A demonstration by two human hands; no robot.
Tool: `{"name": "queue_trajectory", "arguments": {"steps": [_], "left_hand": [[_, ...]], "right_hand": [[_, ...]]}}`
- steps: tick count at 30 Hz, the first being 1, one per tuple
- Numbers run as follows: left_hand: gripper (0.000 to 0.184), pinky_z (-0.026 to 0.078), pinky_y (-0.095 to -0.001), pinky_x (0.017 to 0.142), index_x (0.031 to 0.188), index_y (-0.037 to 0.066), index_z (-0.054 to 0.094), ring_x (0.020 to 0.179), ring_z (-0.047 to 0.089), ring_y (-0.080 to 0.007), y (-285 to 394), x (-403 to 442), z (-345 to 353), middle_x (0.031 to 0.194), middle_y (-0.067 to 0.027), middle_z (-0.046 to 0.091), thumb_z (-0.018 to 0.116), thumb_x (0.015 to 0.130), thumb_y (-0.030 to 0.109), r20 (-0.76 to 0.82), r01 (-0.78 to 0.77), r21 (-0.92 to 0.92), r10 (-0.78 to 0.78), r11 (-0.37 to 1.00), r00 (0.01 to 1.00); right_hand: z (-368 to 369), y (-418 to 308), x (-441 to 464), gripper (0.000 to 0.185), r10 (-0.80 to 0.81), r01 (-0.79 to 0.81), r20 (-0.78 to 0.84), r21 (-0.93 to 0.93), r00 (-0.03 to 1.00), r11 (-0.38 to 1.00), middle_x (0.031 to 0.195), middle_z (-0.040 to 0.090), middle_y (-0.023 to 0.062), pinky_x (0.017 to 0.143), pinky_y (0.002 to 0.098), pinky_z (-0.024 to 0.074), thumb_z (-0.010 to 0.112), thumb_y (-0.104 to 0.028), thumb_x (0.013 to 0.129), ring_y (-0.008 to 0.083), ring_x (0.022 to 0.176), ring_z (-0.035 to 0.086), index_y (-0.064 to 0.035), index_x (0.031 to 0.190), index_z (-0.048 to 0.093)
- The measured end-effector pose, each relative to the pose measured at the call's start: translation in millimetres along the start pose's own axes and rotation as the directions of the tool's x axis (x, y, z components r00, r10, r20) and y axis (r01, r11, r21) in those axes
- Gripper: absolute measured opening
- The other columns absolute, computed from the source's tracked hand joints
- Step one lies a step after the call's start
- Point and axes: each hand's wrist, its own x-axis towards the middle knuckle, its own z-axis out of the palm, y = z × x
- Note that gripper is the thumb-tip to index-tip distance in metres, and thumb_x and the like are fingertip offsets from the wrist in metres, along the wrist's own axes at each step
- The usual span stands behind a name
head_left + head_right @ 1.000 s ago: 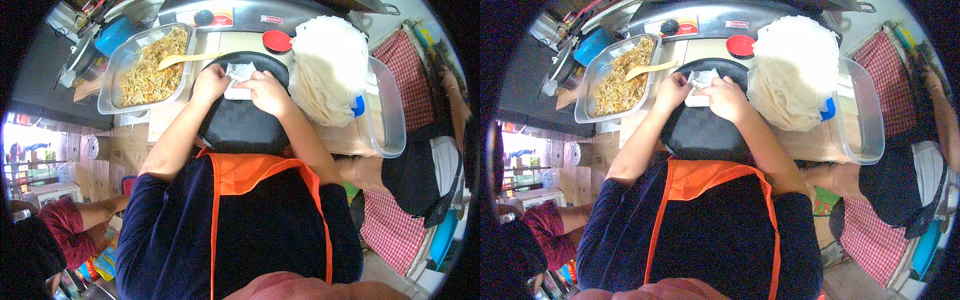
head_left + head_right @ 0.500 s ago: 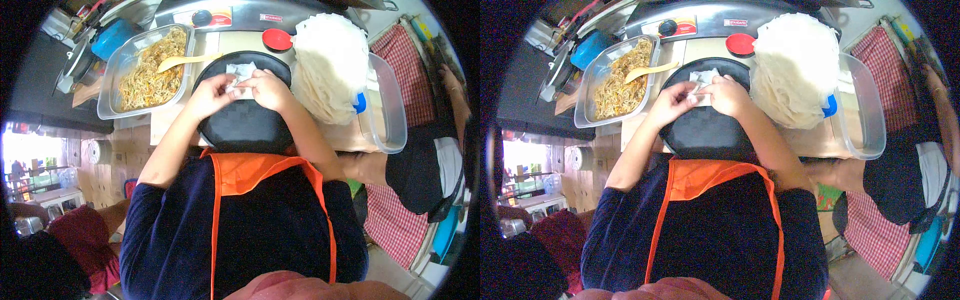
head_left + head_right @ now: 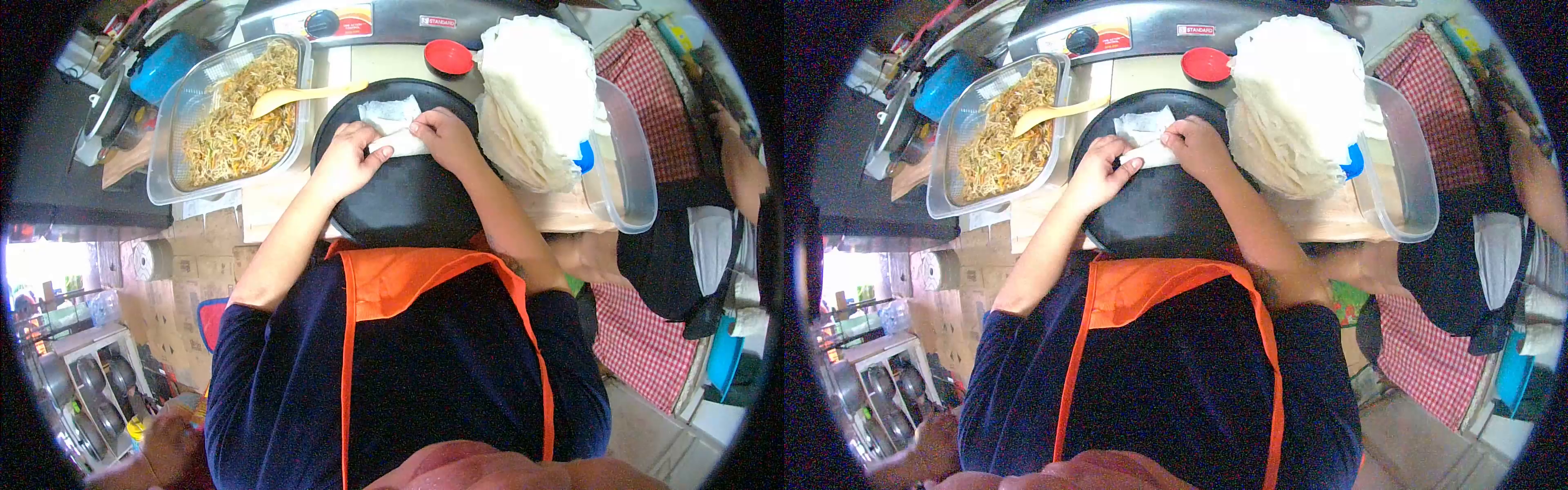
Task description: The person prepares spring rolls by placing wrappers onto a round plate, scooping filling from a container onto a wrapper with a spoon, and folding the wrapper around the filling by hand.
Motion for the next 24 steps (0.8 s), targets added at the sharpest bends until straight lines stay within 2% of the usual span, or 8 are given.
{"name": "queue_trajectory", "arguments": {"steps": [3, 6, 9, 13, 16, 18, 21, 24], "left_hand": [[0.022, 0.043, -0.0404, 0.085, 0.087, 0.001, 0.065, 0.090, 0.057, -0.0332, -4.7, -1.2, 8.0, 0.090, -0.0150, 0.063, 0.071, 0.075, 0.018, -0.157, -0.099, -0.034, 0.093, 0.994, 0.983], [0.023, 0.043, -0.0404, 0.086, 0.087, 0.002, 0.066, 0.090, 0.057, -0.0323, -5.4, -3.1, 11.1, 0.090, -0.0141, 0.063, 0.072, 0.073, 0.020, -0.188, -0.061, -0.130, 0.036, 0.990, 0.982], [0.023, 0.043, -0.0404, 0.085, 0.086, 0.003, 0.068, 0.090, 0.057, -0.0319, -5.2, -2.8, 7.0, 0.088, -0.0141, 0.064, 0.072, 0.073, 0.022, -0.201, -0.080, -0.083, 0.062, 0.993, 0.978], [0.021, 0.043, -0.0405, 0.084, 0.084, 0.003, 0.068, 0.088, 0.058, -0.0321, -2.9, 1.2, 2.0, 0.086, -0.0145, 0.064, 0.071, 0.075, 0.022, -0.110, -0.019, -0.062, 0.012, 0.998, 0.994], [0.022, 0.043, -0.0403, 0.084, 0.085, 0.003, 0.068, 0.086, 0.058, -0.0325, -4.9, 5.3, 1.5, 0.084, -0.0145, 0.064, 0.069, 0.077, 0.023, -0.076, -0.042, 0.004, 0.042, 0.999, 0.996], [0.022, 0.042, -0.0404, 0.084, 0.086, 0.002, 0.068, 0.086, 0.058, -0.0330, -1.5, 5.5, -1.0, 0.084, -0.0148, 0.064, 0.068, 0.078, 0.023, -0.032, 0.039, 0.031, -0.038, 0.999, 0.999], [0.025, 0.043, -0.0400, 0.081, 0.089, 0.002, 0.067, 0.086, 0.055, -0.0318, -4.8, 4.4, 1.1, 0.082, -0.0128, 0.061, 0.067, 0.081, 0.025, -0.044, 0.013, 0.046, -0.011, 0.999, 0.999], [0.022, 0.042, -0.0404, 0.083, 0.088, 0.003, 0.068, 0.087, 0.057, -0.0326, 2.2, 4.5, -1.7, 0.086, -0.0139, 0.063, 0.068, 0.078, 0.022, -0.033, 0.034, 0.041, -0.032, 0.999, 0.999]], "right_hand": [[7.8, 6.3, -2.0, 0.018, -0.105, 0.113, -0.166, 0.039, 0.981, 0.993, 0.089, 0.062, 0.0148, 0.077, 0.0375, 0.0474, 0.066, -0.023, 0.079, 0.0283, 0.090, 0.059, -0.0046, 0.082, 0.068], [8.6, 2.4, -6.6, 0.016, -0.043, 0.068, -0.207, 0.115, 0.977, 0.991, 0.088, 0.062, 0.0140, 0.077, 0.0366, 0.0479, 0.067, -0.021, 0.078, 0.0275, 0.087, 0.060, -0.0051, 0.081, 0.068], [1.1, -5.0, -6.3, 0.017, 0.096, -0.088, -0.099, 0.079, 0.991, 0.993, 0.088, 0.062, 0.0140, 0.075, 0.0369, 0.0482, 0.067, -0.022, 0.078, 0.0280, 0.083, 0.061, -0.0048, 0.082, 0.067], [3.1, -1.7, -2.1, 0.018, 0.050, -0.029, -0.104, 0.187, 0.993, 0.982, 0.086, 0.061, 0.0140, 0.073, 0.0393, 0.0480, 0.067, -0.022, 0.078, 0.0299, 0.079, 0.061, -0.0051, 0.082, 0.068], [-2.8, -2.6, -0.9, 0.021, 0.056, -0.058, -0.058, -0.030, 0.997, 0.998, 0.086, 0.061, 0.0159, 0.077, 0.0408, 0.0471, 0.067, -0.023, 0.078, 0.0318, 0.084, 0.060, -0.0038, 0.085, 0.067], [-5.2, -4.2, -3.1, 0.032, -0.114, 0.114, 0.011, -0.201, 0.993, 0.973, 0.094, 0.062, 0.0152, 0.085, 0.0378, 0.0447, 0.069, -0.022, 0.077, 0.0314, 0.094, 0.058, 0.0000, 0.099, 0.063], [-4.6, -19.6, -28.6, 0.045, -0.236, 0.211, -0.094, -0.218, 0.967, 0.953, 0.101, 0.061, 0.0166, 0.092, 0.0389, 0.0414, 0.073, -0.021, 0.074, 0.0338, 0.103, 0.054, 0.0006, 0.111, 0.058], [3.1, -12.3, -36.1, 0.051, -0.202, 0.182, -0.105, -0.180, 0.974, 0.967, 0.105, 0.061, 0.0163, 0.092, 0.0396, 0.0414, 0.075, -0.018, 0.070, 0.0348, 0.104, 0.053, -0.0011, 0.115, 0.057]]}}
